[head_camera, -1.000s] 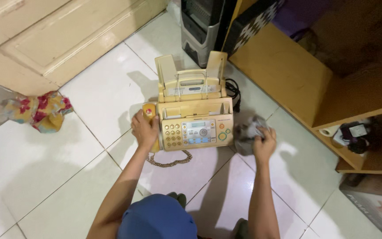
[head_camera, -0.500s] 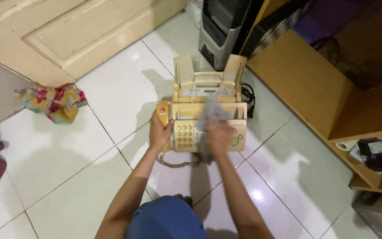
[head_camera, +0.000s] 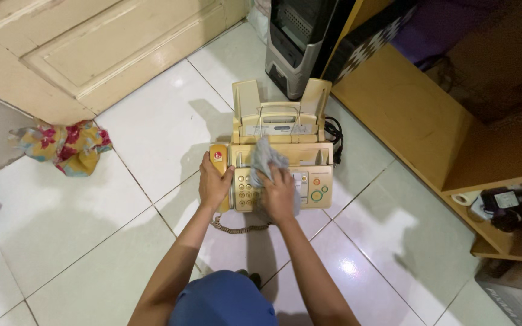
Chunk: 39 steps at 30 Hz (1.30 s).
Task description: The person retrieves a fax machine from a shelf and sits on the floor to clean it. They remove the paper roll, wipe the exterior and interior surfaces with a cloth, and clean the internal rollers.
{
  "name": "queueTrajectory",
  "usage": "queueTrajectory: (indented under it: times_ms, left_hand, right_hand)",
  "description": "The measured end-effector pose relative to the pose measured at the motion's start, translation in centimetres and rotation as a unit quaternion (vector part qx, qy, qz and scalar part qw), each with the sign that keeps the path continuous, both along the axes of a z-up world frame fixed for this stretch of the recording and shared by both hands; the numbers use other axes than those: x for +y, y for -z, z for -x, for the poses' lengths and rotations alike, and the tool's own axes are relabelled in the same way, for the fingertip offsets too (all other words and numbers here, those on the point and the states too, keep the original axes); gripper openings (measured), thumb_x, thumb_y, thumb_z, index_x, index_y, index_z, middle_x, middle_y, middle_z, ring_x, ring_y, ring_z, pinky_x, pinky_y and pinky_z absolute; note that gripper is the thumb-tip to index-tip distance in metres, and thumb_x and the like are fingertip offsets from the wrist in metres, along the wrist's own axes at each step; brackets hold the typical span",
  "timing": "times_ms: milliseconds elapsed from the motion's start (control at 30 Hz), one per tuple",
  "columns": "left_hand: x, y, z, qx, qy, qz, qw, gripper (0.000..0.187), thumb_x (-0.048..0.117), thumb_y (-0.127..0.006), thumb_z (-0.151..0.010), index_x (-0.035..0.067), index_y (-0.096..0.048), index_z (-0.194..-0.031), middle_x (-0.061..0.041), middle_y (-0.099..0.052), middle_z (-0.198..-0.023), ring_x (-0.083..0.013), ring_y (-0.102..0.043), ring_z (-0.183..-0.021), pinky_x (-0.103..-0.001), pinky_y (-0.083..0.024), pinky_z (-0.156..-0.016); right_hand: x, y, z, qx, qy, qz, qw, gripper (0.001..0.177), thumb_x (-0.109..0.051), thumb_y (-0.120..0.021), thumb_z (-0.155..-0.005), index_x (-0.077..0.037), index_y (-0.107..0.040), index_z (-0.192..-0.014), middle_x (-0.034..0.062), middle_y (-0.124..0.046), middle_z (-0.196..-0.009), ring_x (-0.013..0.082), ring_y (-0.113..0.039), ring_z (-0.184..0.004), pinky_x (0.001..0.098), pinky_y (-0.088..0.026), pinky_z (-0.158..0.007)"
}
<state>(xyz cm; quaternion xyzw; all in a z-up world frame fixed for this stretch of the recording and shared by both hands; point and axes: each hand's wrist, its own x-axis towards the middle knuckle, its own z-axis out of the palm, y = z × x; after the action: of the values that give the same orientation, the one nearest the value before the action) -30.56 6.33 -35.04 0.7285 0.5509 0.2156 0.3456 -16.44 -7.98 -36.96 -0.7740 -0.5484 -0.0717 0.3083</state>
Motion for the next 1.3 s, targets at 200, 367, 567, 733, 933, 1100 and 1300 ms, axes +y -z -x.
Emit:
queueTrajectory:
  times_ms: [200, 367, 567, 733, 933, 1100, 1300]
  left_hand:
    - [1.3, 1.8, 0.7, -0.043, 0.037, 0.006, 0.998, 0.097, 0.034, -0.078, -0.086, -0.006, -0.022, -0.154, -0.031, -0.043, -0.146, -0.044, -0.051, -0.129, -0.046, -0.045, -0.106]
    - [2.5, 2.6, 0.0, -0.09, 0.032, 0.011, 0.995, 0.101, 0.03, -0.083, -0.079, -0.01, -0.025, -0.152, -0.031, -0.049, -0.141, -0.0413, -0.054, -0.129, -0.043, -0.043, -0.112]
    - [3.0, 0.6, -1.0, -0.04, 0.012, 0.057, 0.998, 0.105, 0.034, -0.087, -0.079, -0.009, -0.024, -0.151, -0.032, -0.045, -0.143, -0.0427, -0.051, -0.131, -0.043, -0.042, -0.111]
    - [1.2, -1.3, -1.5, -0.037, 0.03, -0.069, 0.996, 0.077, 0.025, -0.077, -0.086, -0.001, -0.036, -0.145, -0.034, -0.031, -0.151, -0.0462, -0.043, -0.134, -0.052, -0.04, -0.111]
    - [-2.2, -1.1, -1.9, 0.094, 0.169, -0.306, 0.932, 0.034, 0.029, -0.076, -0.09, 0.01, -0.065, -0.116, -0.018, -0.045, -0.142, -0.0355, -0.041, -0.136, -0.059, -0.028, -0.118]
    - [-3.8, -2.2, -4.8, 0.135, 0.335, -0.237, 0.902, 0.067, 0.045, -0.08, -0.085, 0.005, -0.06, -0.134, -0.012, -0.053, -0.133, -0.0275, -0.042, -0.134, -0.061, -0.024, -0.114]
    - [-4.3, -4.0, -8.0, 0.214, 0.371, -0.152, 0.891, 0.094, 0.05, -0.091, -0.066, 0.0, -0.052, -0.136, -0.017, -0.051, -0.134, -0.0312, -0.042, -0.134, -0.061, -0.02, -0.115]
  right_hand:
    - [-9.6, 4.8, -6.0, -0.046, 0.19, 0.005, 0.981, 0.049, 0.003, -0.065, -0.072, -0.019, -0.075, -0.114, 0.0163, -0.063, -0.145, 0.0382, -0.056, -0.115, 0.0482, -0.046, -0.1]
    - [-13.7, 8.6, -9.6, 0.083, 0.381, 0.03, 0.92, 0.039, -0.007, -0.064, -0.082, -0.015, -0.073, -0.119, 0.0253, -0.061, -0.129, 0.0451, -0.055, -0.111, 0.0515, -0.045, -0.091]
    - [-9.2, 5.5, -15.4, 0.388, 0.17, -0.127, 0.897, 0.044, -0.034, -0.061, -0.099, 0.001, -0.067, -0.124, 0.0211, -0.07, -0.119, 0.0355, -0.066, -0.11, 0.0399, -0.049, -0.098]
    - [-3.6, 1.4, -15.7, 0.382, 0.244, 0.037, 0.89, 0.059, -0.051, -0.067, -0.093, 0.004, -0.071, -0.115, 0.0248, -0.073, -0.102, 0.04, -0.068, -0.097, 0.0463, -0.052, -0.089]
    - [-2.6, 3.2, -13.9, 0.2, 0.29, 0.0, 0.936, 0.067, -0.054, -0.074, -0.089, 0.01, -0.065, -0.108, 0.0287, -0.063, -0.11, 0.047, -0.063, -0.099, 0.0528, -0.05, -0.087]
    - [-2.4, 2.7, -13.4, 0.195, 0.297, -0.009, 0.935, 0.065, -0.053, -0.072, -0.095, 0.009, -0.06, -0.109, 0.0278, -0.059, -0.114, 0.048, -0.059, -0.101, 0.0536, -0.047, -0.087]
    - [-1.9, -2.9, -9.7, 0.055, 0.028, -0.039, 0.997, 0.041, -0.032, -0.082, -0.086, -0.007, -0.069, -0.115, 0.01, -0.065, -0.119, 0.0323, -0.056, -0.115, 0.0456, -0.044, -0.103]
